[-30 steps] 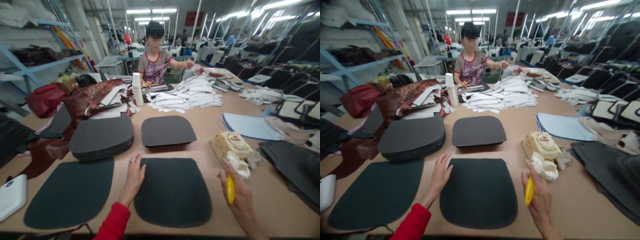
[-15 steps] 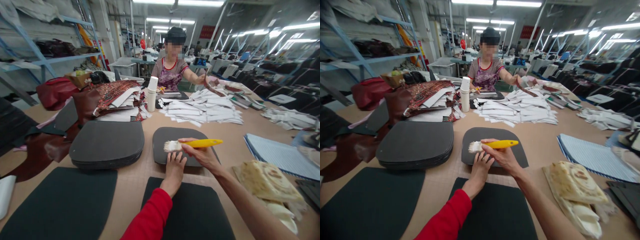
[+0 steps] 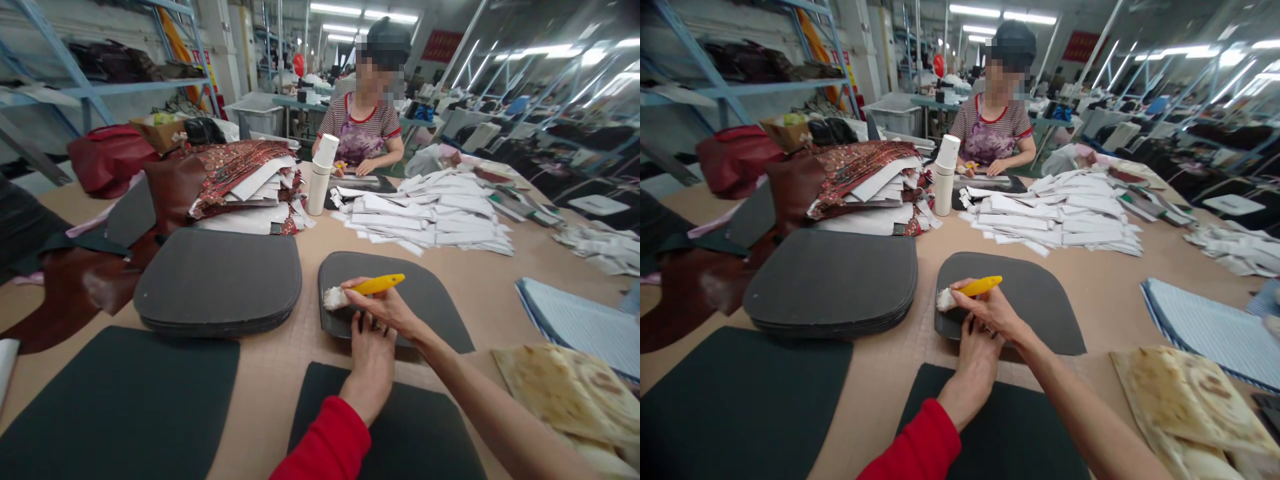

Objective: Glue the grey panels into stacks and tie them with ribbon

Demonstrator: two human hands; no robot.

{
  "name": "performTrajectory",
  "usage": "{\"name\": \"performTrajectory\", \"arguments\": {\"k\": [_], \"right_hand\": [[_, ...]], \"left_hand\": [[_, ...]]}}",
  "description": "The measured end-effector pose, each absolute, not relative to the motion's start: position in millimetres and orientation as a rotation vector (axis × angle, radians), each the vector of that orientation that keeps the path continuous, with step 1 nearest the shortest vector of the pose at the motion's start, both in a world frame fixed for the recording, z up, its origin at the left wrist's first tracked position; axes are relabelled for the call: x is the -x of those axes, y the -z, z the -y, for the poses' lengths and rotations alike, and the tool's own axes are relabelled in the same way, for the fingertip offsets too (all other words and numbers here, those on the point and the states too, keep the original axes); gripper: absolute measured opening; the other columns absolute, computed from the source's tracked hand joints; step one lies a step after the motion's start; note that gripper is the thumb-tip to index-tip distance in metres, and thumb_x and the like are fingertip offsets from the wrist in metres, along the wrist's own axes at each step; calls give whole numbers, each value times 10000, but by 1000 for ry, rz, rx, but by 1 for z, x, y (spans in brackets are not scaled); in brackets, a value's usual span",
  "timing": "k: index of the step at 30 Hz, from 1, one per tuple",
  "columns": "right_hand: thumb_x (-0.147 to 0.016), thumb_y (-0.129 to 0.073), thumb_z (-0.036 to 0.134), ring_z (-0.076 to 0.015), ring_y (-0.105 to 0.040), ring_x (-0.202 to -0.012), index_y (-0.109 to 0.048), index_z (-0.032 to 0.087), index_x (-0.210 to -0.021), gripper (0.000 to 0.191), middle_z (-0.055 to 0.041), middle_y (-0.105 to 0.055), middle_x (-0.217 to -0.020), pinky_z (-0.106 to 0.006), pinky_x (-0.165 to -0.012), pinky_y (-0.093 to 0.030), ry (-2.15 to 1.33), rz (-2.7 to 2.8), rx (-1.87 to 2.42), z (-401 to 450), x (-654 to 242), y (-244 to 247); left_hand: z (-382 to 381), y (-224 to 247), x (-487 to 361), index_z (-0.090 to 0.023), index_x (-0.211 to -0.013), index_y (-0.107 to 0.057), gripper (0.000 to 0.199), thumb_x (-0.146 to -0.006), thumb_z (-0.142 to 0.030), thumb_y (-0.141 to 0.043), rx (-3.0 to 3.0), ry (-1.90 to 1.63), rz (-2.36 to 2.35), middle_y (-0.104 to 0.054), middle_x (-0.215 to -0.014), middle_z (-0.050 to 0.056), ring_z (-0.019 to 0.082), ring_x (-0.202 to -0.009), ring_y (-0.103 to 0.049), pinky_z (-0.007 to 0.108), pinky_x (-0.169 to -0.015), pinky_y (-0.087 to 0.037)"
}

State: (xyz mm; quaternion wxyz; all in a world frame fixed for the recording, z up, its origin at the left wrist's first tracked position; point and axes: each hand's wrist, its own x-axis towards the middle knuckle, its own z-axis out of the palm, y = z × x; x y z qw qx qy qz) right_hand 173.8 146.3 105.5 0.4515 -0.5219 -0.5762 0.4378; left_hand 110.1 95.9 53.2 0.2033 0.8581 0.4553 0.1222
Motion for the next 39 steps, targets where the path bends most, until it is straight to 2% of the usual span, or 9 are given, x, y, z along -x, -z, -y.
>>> {"name": "performTrajectory", "arguments": {"k": [2,8,13,21,27,33,39], "right_hand": [[-704,-655,396,-171,-608,-789,-666,186,-812,236,-33,-667,-835,-290,-739,-497,-1092,1459,1308,-151,-176,-108],[-708,-640,362,-138,-575,-682,-639,171,-784,206,-12,-635,-748,-259,-662,-484,-1348,1586,1299,-159,-174,-107],[-701,-639,408,-141,-573,-715,-626,167,-776,253,-18,-636,-778,-264,-699,-470,-1167,1538,1223,-202,-170,-97],[-639,-639,535,-144,-531,-614,-588,157,-735,393,-13,-587,-649,-281,-623,-448,-844,1410,1329,-270,-203,-80],[-688,-605,475,-142,-523,-588,-622,136,-899,399,-13,-590,-657,-281,-592,-432,-788,1441,1402,-274,-228,-98],[-627,-655,412,-173,-591,-770,-644,158,-828,324,-41,-656,-831,-294,-739,-462,-987,1594,1335,-285,-228,-103],[-634,-651,410,-184,-586,-763,-651,161,-827,316,-33,-652,-808,-318,-753,-456,-994,1624,1413,-285,-274,-103]], "left_hand": [[-97,-58,-108,-216,-1203,-533,354,-881,-176,-392,-2407,-332,-1259,-533,-1274,93,282,-1263,-367,507,-1066,-295],[-99,-50,-110,-217,-1262,-483,394,-875,-198,-411,-2384,-290,-1295,-510,-1299,99,300,-1251,-374,536,-1041,-311],[-102,-44,-105,-194,-1189,-548,360,-910,-257,-330,-2408,-371,-1180,-486,-1333,80,319,-1282,-336,526,-1033,-335],[-106,-41,-105,-228,-1158,-577,392,-933,-261,-257,-2357,-380,-1187,-488,-1333,58,304,-1285,-351,544,-1002,-378],[-109,-42,-106,-238,-1132,-595,370,-930,-274,-288,-2318,-374,-1209,-496,-1324,45,317,-1278,-358,573,-994,-375],[-111,-34,-107,-277,-1123,-600,320,-912,-301,-361,-2376,-407,-1227,-507,-1311,20,318,-1257,-390,575,-971,-405],[-111,-28,-107,-301,-1107,-610,284,-892,-302,-424,-2423,-481,-1251,-533,-1284,3,312,-1231,-429,549,-944,-441]]}}
